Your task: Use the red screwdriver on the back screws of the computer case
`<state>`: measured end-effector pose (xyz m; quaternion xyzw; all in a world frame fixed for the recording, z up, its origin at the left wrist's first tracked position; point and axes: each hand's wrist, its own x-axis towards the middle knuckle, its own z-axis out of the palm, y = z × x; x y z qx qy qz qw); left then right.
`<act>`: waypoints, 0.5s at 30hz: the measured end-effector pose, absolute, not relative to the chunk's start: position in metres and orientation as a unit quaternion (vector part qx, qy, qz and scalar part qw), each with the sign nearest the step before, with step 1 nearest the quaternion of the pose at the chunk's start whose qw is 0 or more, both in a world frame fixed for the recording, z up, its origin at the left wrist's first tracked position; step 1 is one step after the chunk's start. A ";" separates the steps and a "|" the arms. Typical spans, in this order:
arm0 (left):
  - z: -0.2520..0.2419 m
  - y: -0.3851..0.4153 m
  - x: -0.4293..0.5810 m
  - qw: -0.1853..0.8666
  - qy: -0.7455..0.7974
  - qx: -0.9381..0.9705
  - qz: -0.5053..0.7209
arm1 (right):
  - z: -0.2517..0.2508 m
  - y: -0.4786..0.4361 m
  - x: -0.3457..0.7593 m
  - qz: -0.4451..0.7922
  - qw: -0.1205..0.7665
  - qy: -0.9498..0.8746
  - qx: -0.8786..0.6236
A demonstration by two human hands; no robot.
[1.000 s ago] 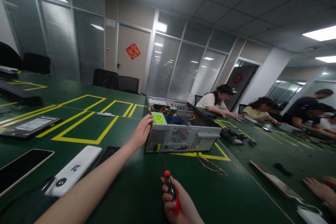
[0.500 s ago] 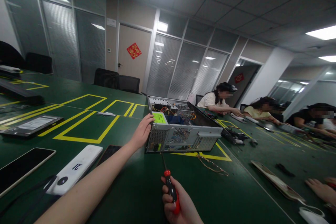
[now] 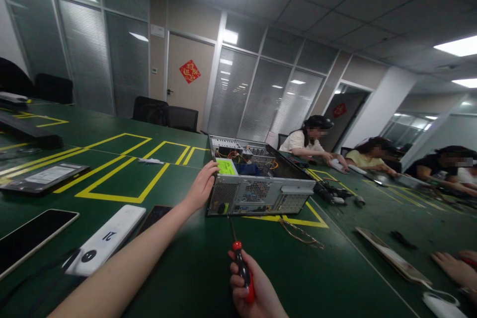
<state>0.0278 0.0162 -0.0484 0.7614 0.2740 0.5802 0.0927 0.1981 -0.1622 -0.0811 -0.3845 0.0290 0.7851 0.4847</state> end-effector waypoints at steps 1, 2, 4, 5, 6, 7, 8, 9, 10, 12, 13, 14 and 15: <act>-0.049 0.016 0.028 0.093 0.274 0.762 0.580 | -0.080 -0.162 0.198 0.785 0.486 0.027 -0.383; -0.049 0.016 0.028 0.094 0.274 0.762 0.579 | -0.080 -0.162 0.198 0.784 0.487 0.027 -0.383; -0.049 0.016 0.028 0.095 0.274 0.762 0.580 | -0.078 -0.162 0.197 0.782 0.487 0.027 -0.389; -0.049 0.016 0.028 0.095 0.274 0.761 0.580 | -0.078 -0.162 0.196 0.780 0.486 0.028 -0.392; -0.049 0.016 0.028 0.095 0.275 0.761 0.581 | -0.077 -0.163 0.196 0.779 0.485 0.028 -0.396; -0.049 0.016 0.028 0.095 0.276 0.760 0.580 | -0.077 -0.163 0.196 0.779 0.484 0.027 -0.398; -0.049 0.016 0.028 0.095 0.277 0.760 0.580 | -0.077 -0.163 0.196 0.778 0.484 0.025 -0.400; -0.048 0.015 0.028 0.095 0.278 0.760 0.579 | -0.077 -0.163 0.196 0.777 0.484 0.022 -0.402; -0.048 0.015 0.028 0.094 0.278 0.761 0.579 | -0.077 -0.163 0.196 0.776 0.484 0.019 -0.404; -0.048 0.015 0.028 0.094 0.279 0.761 0.578 | -0.078 -0.163 0.197 0.775 0.483 0.013 -0.406; -0.047 0.014 0.028 0.095 0.279 0.761 0.577 | -0.079 -0.162 0.197 0.776 0.482 0.009 -0.407; -0.047 0.014 0.028 0.095 0.279 0.761 0.577 | -0.079 -0.162 0.196 0.776 0.480 0.005 -0.408; -0.047 0.014 0.028 0.096 0.279 0.761 0.577 | -0.080 -0.162 0.196 0.777 0.477 -0.001 -0.411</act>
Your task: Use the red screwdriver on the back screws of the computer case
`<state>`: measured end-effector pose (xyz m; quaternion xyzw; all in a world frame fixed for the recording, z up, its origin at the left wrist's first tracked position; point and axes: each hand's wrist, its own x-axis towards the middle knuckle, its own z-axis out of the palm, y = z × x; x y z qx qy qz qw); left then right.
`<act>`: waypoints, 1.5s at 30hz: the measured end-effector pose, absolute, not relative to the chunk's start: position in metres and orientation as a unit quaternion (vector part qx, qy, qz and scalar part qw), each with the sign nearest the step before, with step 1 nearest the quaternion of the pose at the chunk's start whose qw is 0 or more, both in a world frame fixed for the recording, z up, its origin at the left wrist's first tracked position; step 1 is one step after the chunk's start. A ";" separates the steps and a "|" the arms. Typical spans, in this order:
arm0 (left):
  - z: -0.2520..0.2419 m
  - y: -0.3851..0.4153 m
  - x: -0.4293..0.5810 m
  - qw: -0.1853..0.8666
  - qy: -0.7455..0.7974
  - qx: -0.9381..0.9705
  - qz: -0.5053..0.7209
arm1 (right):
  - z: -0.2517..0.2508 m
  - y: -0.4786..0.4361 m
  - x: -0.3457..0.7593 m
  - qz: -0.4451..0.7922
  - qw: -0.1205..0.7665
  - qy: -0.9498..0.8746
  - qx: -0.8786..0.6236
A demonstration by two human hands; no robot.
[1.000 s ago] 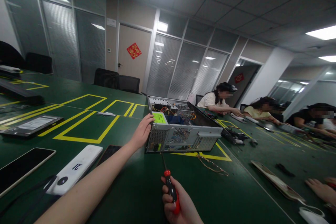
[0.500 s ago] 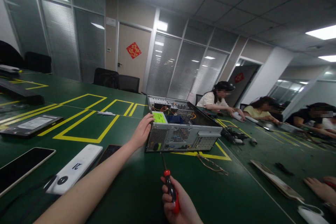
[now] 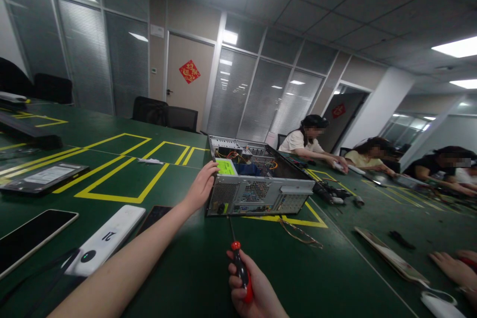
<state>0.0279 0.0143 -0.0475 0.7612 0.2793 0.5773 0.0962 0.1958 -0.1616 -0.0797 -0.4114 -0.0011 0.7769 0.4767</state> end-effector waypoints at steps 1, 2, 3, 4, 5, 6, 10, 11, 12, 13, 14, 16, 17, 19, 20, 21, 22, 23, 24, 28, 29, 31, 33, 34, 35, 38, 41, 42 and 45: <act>-0.048 0.014 0.028 0.097 0.279 0.761 0.577 | -0.080 -0.161 0.195 0.776 0.473 -0.009 -0.417; -0.048 0.015 0.028 0.098 0.280 0.761 0.578 | -0.081 -0.161 0.194 0.775 0.469 -0.018 -0.423; -0.048 0.015 0.028 0.098 0.280 0.760 0.578 | -0.081 -0.161 0.194 0.771 0.465 -0.030 -0.434; -0.048 0.015 0.028 0.098 0.280 0.760 0.578 | -0.081 -0.161 0.194 0.767 0.460 -0.044 -0.446; -0.048 0.015 0.027 0.099 0.280 0.760 0.578 | -0.080 -0.161 0.196 0.764 0.452 -0.062 -0.456; -0.048 0.015 0.027 0.098 0.280 0.760 0.578 | -0.079 -0.161 0.200 0.765 0.440 -0.082 -0.464; -0.048 0.016 0.028 0.096 0.277 0.761 0.579 | -0.067 -0.161 0.230 0.809 0.370 -0.168 -0.425; -0.048 0.016 0.028 0.095 0.277 0.761 0.579 | -0.064 -0.160 0.239 0.817 0.361 -0.188 -0.409; -0.048 0.016 0.028 0.093 0.277 0.761 0.579 | -0.061 -0.160 0.248 0.819 0.354 -0.212 -0.398; -0.048 0.016 0.028 0.092 0.278 0.761 0.579 | -0.058 -0.159 0.256 0.818 0.353 -0.234 -0.390; -0.048 0.016 0.028 0.092 0.278 0.761 0.579 | -0.057 -0.159 0.261 0.814 0.350 -0.256 -0.385; -0.048 0.015 0.027 0.092 0.281 0.761 0.578 | -0.057 -0.160 0.266 0.803 0.353 -0.296 -0.378; -0.048 0.015 0.027 0.093 0.282 0.761 0.576 | -0.058 -0.160 0.264 0.792 0.356 -0.314 -0.383; -0.047 0.014 0.026 0.093 0.284 0.762 0.575 | -0.060 -0.162 0.258 0.759 0.364 -0.344 -0.417; -0.047 0.014 0.026 0.093 0.285 0.761 0.575 | -0.062 -0.163 0.253 0.739 0.368 -0.349 -0.444; -0.047 0.013 0.026 0.094 0.286 0.761 0.574 | -0.062 -0.164 0.249 0.723 0.372 -0.344 -0.470; -0.046 0.013 0.026 0.094 0.287 0.761 0.574 | -0.063 -0.165 0.245 0.713 0.376 -0.329 -0.491; -0.046 0.013 0.025 0.094 0.288 0.761 0.574 | -0.063 -0.166 0.242 0.712 0.382 -0.306 -0.503; -0.046 0.013 0.025 0.094 0.288 0.761 0.573 | -0.064 -0.166 0.240 0.717 0.388 -0.277 -0.508; -0.046 0.013 0.026 0.093 0.287 0.764 0.570 | -0.068 -0.165 0.238 0.757 0.403 -0.167 -0.487; -0.046 0.013 0.026 0.093 0.286 0.765 0.570 | -0.069 -0.165 0.239 0.773 0.398 -0.148 -0.471; -0.047 0.013 0.025 0.093 0.285 0.764 0.571 | -0.069 -0.165 0.242 0.816 0.374 -0.134 -0.419; -0.047 0.014 0.025 0.092 0.283 0.764 0.573 | -0.067 -0.167 0.244 0.850 0.351 -0.159 -0.360; -0.047 0.014 0.025 0.091 0.282 0.764 0.574 | -0.066 -0.168 0.245 0.858 0.342 -0.181 -0.338; -0.047 0.014 0.025 0.092 0.282 0.764 0.573 | -0.064 -0.169 0.246 0.860 0.337 -0.202 -0.326; -0.048 0.015 0.026 0.096 0.285 0.763 0.572 | -0.063 -0.171 0.247 0.851 0.324 -0.247 -0.332; -0.048 0.015 0.026 0.096 0.284 0.763 0.573 | -0.069 -0.169 0.249 0.835 0.332 -0.264 -0.350; -0.048 0.015 0.026 0.095 0.283 0.763 0.574 | -0.071 -0.169 0.249 0.827 0.343 -0.264 -0.358; -0.048 0.016 0.026 0.094 0.282 0.762 0.575 | -0.077 -0.166 0.250 0.803 0.383 -0.234 -0.393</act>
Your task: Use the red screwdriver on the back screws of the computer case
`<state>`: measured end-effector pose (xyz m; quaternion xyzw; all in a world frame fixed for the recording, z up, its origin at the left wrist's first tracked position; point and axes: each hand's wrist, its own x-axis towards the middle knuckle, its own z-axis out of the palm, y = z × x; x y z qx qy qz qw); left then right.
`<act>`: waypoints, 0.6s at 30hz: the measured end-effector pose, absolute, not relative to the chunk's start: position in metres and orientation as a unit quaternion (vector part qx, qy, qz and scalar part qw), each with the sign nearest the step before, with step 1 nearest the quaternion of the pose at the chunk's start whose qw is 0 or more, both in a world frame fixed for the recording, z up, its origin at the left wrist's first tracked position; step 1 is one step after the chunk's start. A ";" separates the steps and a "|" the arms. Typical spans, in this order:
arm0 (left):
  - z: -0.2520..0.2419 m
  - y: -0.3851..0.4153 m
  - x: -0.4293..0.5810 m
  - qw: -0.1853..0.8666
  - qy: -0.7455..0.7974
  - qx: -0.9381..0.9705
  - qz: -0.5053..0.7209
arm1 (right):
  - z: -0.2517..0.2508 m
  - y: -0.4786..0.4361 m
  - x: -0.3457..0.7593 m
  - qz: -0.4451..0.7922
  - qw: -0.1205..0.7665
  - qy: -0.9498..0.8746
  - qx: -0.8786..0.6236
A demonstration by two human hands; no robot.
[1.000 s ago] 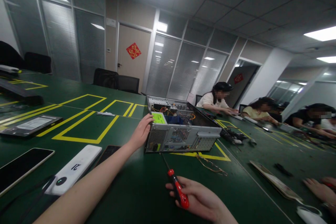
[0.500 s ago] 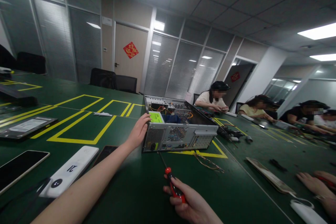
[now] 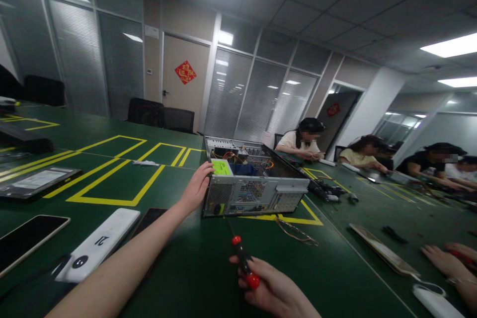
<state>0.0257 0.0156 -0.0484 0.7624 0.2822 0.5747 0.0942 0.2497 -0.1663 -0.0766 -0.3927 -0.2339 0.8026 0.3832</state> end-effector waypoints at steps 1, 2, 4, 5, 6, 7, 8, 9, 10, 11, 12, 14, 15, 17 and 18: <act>-0.049 0.016 0.026 0.095 0.284 0.762 0.574 | -0.078 -0.166 0.250 0.797 0.392 -0.221 -0.403; -0.049 0.016 0.026 0.095 0.285 0.762 0.574 | -0.079 -0.165 0.249 0.795 0.394 -0.212 -0.409; -0.049 0.015 0.025 0.094 0.287 0.761 0.574 | -0.080 -0.164 0.249 0.799 0.386 -0.205 -0.413; -0.049 0.015 0.025 0.093 0.286 0.762 0.573 | -0.080 -0.164 0.249 0.803 0.379 -0.208 -0.411; -0.048 0.015 0.025 0.092 0.286 0.763 0.573 | -0.079 -0.164 0.250 0.806 0.375 -0.211 -0.408; -0.048 0.015 0.025 0.091 0.286 0.764 0.572 | -0.079 -0.164 0.250 0.807 0.374 -0.213 -0.403; -0.048 0.014 0.025 0.091 0.287 0.764 0.571 | -0.078 -0.164 0.250 0.809 0.374 -0.215 -0.399; -0.047 0.014 0.025 0.090 0.288 0.764 0.570 | -0.077 -0.163 0.251 0.811 0.373 -0.214 -0.396; -0.047 0.014 0.025 0.090 0.289 0.764 0.570 | -0.076 -0.163 0.251 0.814 0.369 -0.210 -0.396; -0.047 0.014 0.025 0.090 0.290 0.764 0.570 | -0.075 -0.163 0.250 0.818 0.362 -0.205 -0.397; -0.047 0.014 0.025 0.090 0.289 0.764 0.570 | -0.074 -0.163 0.250 0.823 0.353 -0.200 -0.399; -0.047 0.014 0.025 0.089 0.286 0.765 0.571 | -0.073 -0.163 0.249 0.830 0.337 -0.194 -0.399; -0.047 0.014 0.025 0.089 0.285 0.765 0.571 | -0.074 -0.163 0.249 0.832 0.333 -0.194 -0.398; -0.047 0.014 0.025 0.090 0.288 0.764 0.570 | -0.076 -0.163 0.248 0.835 0.333 -0.193 -0.393; -0.047 0.014 0.025 0.090 0.289 0.764 0.570 | -0.077 -0.163 0.248 0.834 0.339 -0.195 -0.389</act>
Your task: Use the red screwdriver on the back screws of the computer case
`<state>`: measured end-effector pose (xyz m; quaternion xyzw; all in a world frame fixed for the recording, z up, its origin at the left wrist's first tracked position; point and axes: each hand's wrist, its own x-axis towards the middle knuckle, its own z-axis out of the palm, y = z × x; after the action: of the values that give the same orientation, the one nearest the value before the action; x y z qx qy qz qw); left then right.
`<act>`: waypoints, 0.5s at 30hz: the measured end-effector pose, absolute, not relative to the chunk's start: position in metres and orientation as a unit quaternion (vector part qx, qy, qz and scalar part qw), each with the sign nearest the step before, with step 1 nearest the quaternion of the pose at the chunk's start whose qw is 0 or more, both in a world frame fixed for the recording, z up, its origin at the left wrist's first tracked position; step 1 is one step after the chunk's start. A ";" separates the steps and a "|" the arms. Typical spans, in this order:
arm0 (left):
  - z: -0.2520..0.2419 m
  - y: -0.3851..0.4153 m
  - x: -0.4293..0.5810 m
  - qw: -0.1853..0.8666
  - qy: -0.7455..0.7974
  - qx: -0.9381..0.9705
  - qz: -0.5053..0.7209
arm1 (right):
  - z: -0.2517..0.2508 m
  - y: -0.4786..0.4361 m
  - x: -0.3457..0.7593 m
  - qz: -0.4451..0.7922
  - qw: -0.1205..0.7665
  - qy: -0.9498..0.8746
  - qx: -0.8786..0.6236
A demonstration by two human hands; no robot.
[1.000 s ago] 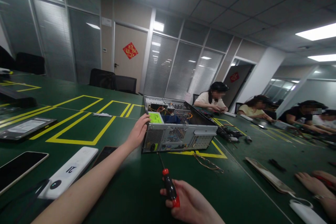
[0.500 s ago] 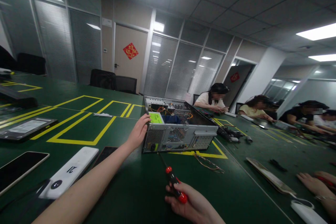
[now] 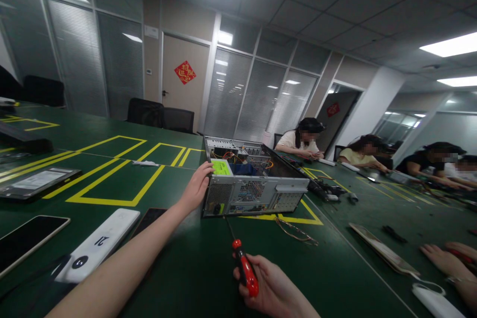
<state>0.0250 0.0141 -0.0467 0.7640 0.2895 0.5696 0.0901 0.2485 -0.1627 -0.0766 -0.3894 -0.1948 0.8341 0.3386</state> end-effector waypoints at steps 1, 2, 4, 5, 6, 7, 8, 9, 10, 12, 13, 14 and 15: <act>-0.047 0.014 0.025 0.091 0.291 0.764 0.569 | -0.077 -0.163 0.249 0.832 0.344 -0.200 -0.386; -0.047 0.014 0.025 0.091 0.292 0.764 0.568 | -0.078 -0.163 0.249 0.829 0.348 -0.209 -0.384; -0.047 0.013 0.025 0.091 0.292 0.765 0.567 | -0.078 -0.164 0.249 0.820 0.347 -0.239 -0.388; -0.047 0.013 0.025 0.091 0.292 0.765 0.567 | -0.077 -0.165 0.249 0.814 0.343 -0.255 -0.393; -0.047 0.014 0.025 0.090 0.291 0.765 0.568 | -0.077 -0.165 0.248 0.808 0.339 -0.268 -0.400; -0.047 0.014 0.025 0.090 0.289 0.764 0.569 | -0.076 -0.165 0.247 0.802 0.336 -0.278 -0.408; -0.048 0.015 0.025 0.089 0.286 0.764 0.571 | -0.075 -0.166 0.246 0.797 0.336 -0.283 -0.415; -0.048 0.016 0.026 0.089 0.283 0.764 0.573 | -0.073 -0.166 0.245 0.791 0.337 -0.286 -0.422; -0.048 0.016 0.026 0.089 0.281 0.764 0.574 | -0.072 -0.166 0.244 0.785 0.340 -0.288 -0.430; -0.049 0.017 0.026 0.089 0.279 0.764 0.575 | -0.071 -0.166 0.243 0.767 0.354 -0.290 -0.450; -0.049 0.017 0.026 0.089 0.279 0.765 0.574 | -0.070 -0.166 0.243 0.757 0.364 -0.288 -0.460; -0.049 0.017 0.026 0.088 0.280 0.765 0.573 | -0.069 -0.166 0.244 0.749 0.374 -0.283 -0.467; -0.049 0.017 0.026 0.088 0.281 0.765 0.573 | -0.069 -0.165 0.244 0.745 0.383 -0.275 -0.472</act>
<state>0.0257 0.0167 -0.0487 0.7651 0.2811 0.5727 0.0877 0.2438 -0.1654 -0.0692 -0.4724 -0.2745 0.7449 0.3828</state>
